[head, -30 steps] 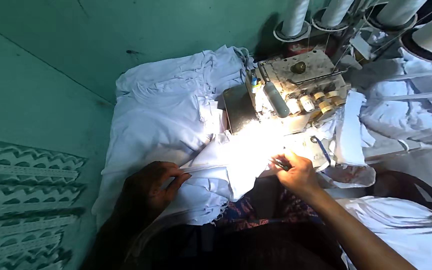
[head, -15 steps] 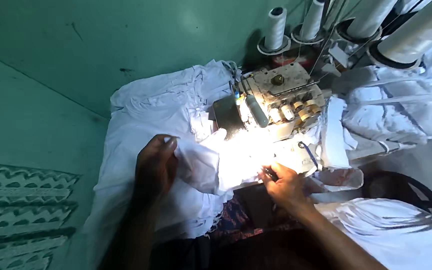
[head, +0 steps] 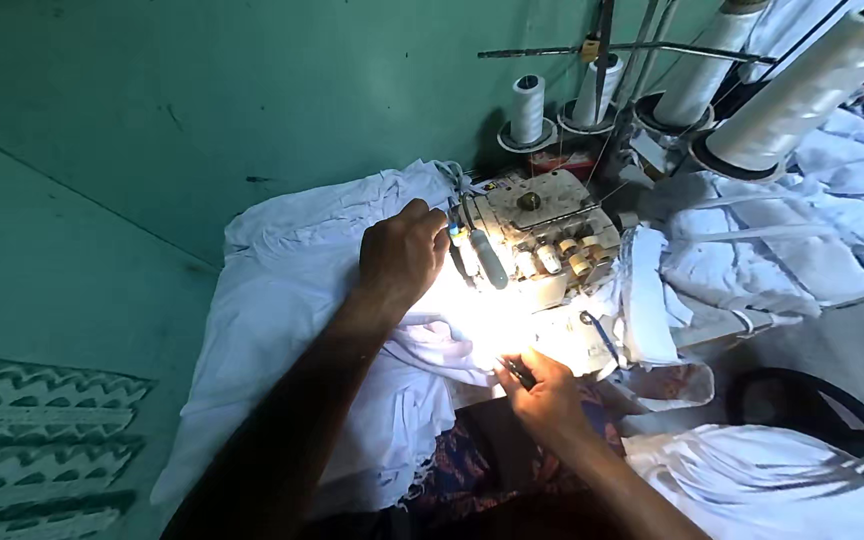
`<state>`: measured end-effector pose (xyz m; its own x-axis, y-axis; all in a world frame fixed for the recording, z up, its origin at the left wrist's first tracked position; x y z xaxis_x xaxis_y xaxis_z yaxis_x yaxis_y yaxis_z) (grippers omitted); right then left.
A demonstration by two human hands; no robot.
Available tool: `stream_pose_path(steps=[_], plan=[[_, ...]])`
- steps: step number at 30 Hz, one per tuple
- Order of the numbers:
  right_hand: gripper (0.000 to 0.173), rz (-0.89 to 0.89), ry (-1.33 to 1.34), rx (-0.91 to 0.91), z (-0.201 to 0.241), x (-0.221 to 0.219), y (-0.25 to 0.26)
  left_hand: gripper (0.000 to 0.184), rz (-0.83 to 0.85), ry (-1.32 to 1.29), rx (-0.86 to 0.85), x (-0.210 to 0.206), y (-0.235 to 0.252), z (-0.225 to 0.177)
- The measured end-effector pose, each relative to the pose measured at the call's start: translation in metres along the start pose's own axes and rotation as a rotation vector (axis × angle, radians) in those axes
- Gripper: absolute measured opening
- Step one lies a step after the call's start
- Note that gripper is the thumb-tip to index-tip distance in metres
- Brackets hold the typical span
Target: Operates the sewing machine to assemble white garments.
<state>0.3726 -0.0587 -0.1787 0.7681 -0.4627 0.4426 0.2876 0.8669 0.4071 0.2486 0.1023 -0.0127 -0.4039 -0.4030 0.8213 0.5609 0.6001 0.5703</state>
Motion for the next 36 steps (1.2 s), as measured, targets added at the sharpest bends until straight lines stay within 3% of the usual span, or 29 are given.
stream_pose_path(steps=[4, 7, 11, 15, 17, 19, 22, 23, 26, 28, 29, 33, 36], plan=[[0.019, -0.003, 0.007, -0.033, -0.004, 0.001, -0.001, 0.017, -0.016, 0.026, -0.07, 0.003, 0.0, -0.01], [0.033, -0.056, 0.053, -0.069, -0.005, 0.01, -0.001, 0.017, -0.046, -0.013, -0.106, 0.016, -0.013, -0.016], [0.038, -0.11, 0.239, -0.064, 0.011, 0.017, 0.015, 0.017, -0.101, -0.173, -0.035, 0.037, -0.036, -0.017], [0.038, 0.064, 0.422, -0.137, 0.04, 0.0, 0.035, 0.013, -0.05, -0.519, 0.111, 0.046, -0.065, -0.019], [0.023, 0.199, 0.54, -0.142, 0.055, -0.011, 0.04, 0.02, 0.079, -0.669, 0.15, 0.044, -0.082, -0.017], [0.017, 0.305, 0.612, -0.096, 0.07, -0.01, 0.043, 0.027, 0.35, -0.715, 0.024, 0.038, -0.103, -0.017], [0.017, 0.348, 0.586, 0.025, 0.098, 0.007, 0.049, 0.028, 0.744, -0.488, -0.083, 0.03, -0.135, 0.007], [0.017, 0.334, 0.571, 0.078, 0.108, 0.013, 0.052, 0.031, 0.686, -0.342, -0.074, 0.041, -0.135, 0.026], [0.016, 0.274, 0.616, 0.162, 0.127, 0.024, 0.055, 0.033, 0.158, 0.092, -0.002, 0.108, -0.112, 0.087], [0.017, 0.263, 0.641, 0.137, 0.12, 0.02, 0.053, 0.032, -0.024, 0.186, 0.02, 0.132, -0.1, 0.095], [0.019, 0.275, 0.613, 0.109, 0.11, 0.014, 0.05, 0.032, -0.026, 0.163, -0.024, 0.131, -0.092, 0.08], [0.027, 0.229, 0.347, -0.028, 0.037, -0.002, 0.029, 0.042, 0.351, -0.148, -0.133, 0.059, -0.091, 0.044], [0.022, 0.134, 0.386, -0.207, -0.014, 0.0, 0.009, 0.034, 0.457, -0.702, -0.078, 0.016, -0.098, 0.04]])
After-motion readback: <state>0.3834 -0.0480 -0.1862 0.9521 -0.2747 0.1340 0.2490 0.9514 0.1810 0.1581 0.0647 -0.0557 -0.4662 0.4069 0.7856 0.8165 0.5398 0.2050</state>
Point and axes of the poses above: each hand's wrist, its own y-axis towards the middle knuckle, its own x-axis out of the back of the hand, z = x × y, the point moved 9 cm from there along y, towards the middle knuckle, and after that the axes turned 1 degree about -x, right-handed, at the moved point
